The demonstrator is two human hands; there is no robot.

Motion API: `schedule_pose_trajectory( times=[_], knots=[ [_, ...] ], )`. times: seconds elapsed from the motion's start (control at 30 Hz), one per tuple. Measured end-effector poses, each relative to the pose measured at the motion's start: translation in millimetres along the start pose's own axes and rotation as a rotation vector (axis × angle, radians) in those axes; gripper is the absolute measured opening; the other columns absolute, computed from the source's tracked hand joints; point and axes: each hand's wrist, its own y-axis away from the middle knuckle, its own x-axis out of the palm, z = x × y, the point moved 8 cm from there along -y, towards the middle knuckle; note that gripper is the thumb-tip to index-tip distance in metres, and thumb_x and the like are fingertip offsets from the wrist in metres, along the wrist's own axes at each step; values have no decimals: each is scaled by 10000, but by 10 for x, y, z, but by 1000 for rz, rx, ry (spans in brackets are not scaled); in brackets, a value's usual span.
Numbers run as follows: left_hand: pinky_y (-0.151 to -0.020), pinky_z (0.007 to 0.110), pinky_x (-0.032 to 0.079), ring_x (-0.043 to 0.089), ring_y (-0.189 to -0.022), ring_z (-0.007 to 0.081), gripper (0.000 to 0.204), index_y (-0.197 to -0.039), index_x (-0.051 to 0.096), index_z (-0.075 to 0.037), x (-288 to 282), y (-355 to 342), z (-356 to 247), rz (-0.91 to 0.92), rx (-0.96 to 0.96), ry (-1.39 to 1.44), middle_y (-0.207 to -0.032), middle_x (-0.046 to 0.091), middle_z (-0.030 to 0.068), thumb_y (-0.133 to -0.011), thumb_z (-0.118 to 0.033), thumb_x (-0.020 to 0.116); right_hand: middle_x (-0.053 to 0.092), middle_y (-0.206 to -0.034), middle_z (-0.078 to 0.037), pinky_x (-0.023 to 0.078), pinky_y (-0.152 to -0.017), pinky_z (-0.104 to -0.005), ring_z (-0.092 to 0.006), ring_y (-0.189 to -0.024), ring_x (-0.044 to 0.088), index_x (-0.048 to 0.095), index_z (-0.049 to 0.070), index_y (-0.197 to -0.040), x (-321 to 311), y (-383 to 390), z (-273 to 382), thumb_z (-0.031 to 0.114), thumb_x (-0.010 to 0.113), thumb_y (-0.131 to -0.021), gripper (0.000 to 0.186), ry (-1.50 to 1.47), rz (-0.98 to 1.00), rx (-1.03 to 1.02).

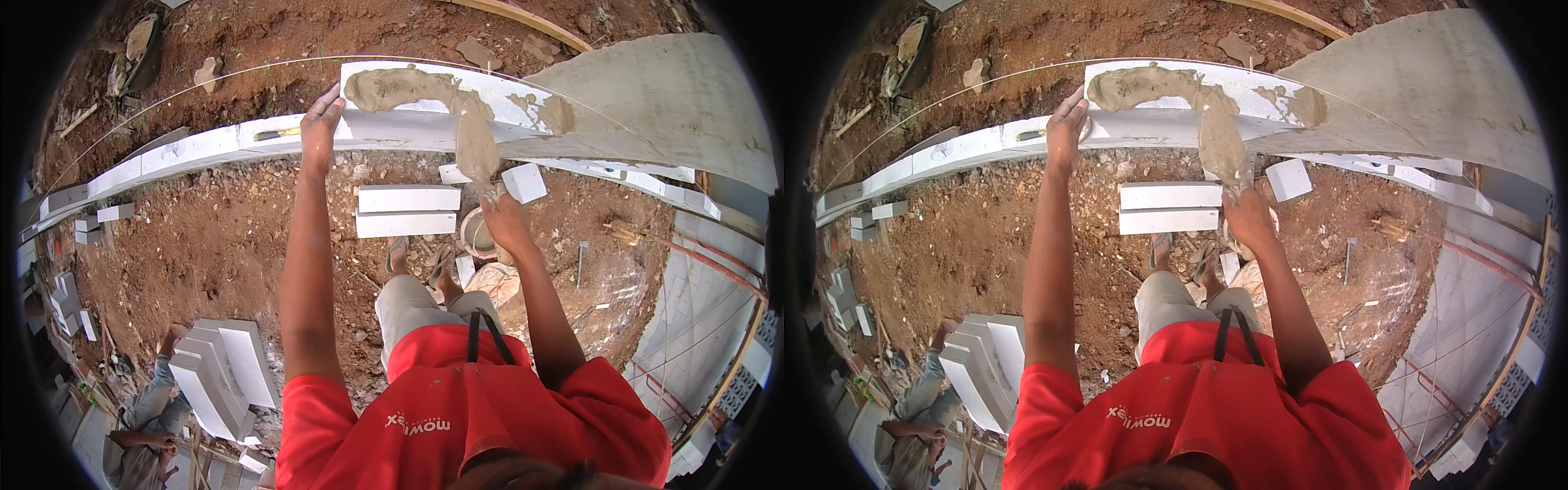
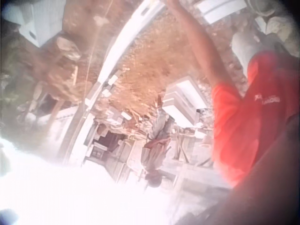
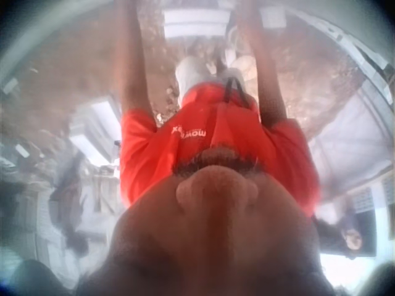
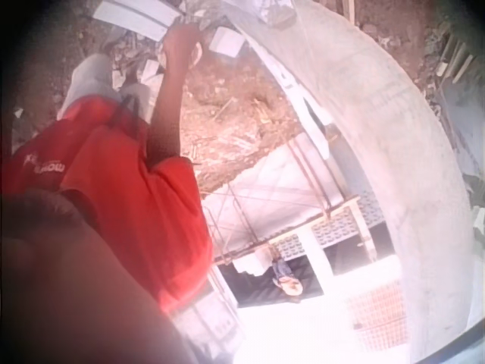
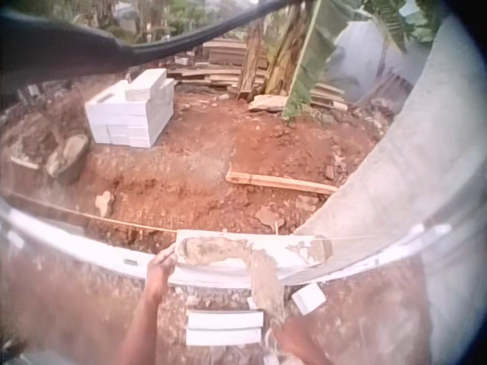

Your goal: The person scoops mortar from a bucket with a trowel, spreads it onto white blocks, and places the blocks onto a low wall. The person uses a hammer to tap blocks into position and continues the process along the wall.

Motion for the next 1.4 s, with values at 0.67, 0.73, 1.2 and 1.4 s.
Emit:
schedule_pose_trajectory(
  times=[0.67, 0.73, 1.2, 1.4],
  knots=[
    [-1144, 312, 442, 585, -1294, 195, 419, -1430, 593, -9, -9, -22, 5, 24, -2, 17, -1402, 624, 114, -1021, -90, 633, 664, -1222, -289, 514, -972, -507, -456, -1100, 666, 426, -50, -1459, 1170, -139, -954, 134, 747, -871, 695, -85, -376, 47],
    [-1154, 316, 436, 583, -1302, 201, 421, -1429, 593, -8, -20, -15, 12, 12, -8, 5, -1413, 620, 127, -1018, -92, 638, 686, -1177, -270, 525, -946, -486, -431, -1055, 683, 509, -34, -1388, 1150, 178, -1039, 128, 751, -875, 590, -204, -383, -73],
    [-1175, 309, 436, 598, -1280, 196, 394, -1440, 557, 16, -1, -58, -30, 107, -61, 66, -1390, 631, 133, -1054, -66, 555, 684, -1162, -216, 536, -854, -516, -448, -1010, 664, 661, 29, -1159, 880, -193, 969, 358, 690, -964, 383, -160, -209, -372],
    [-1150, 284, 463, 603, -1262, 191, 409, -1423, 572, 35, -47, -68, 7, 108, -58, 102, -1380, 626, 157, -1022, -34, 608, 705, -1049, -240, 516, -854, -521, -477, -976, 663, 668, -1, -1148, 684, -178, 801, 378, 674, -977, 416, -301, -114, -274]
  ],
)
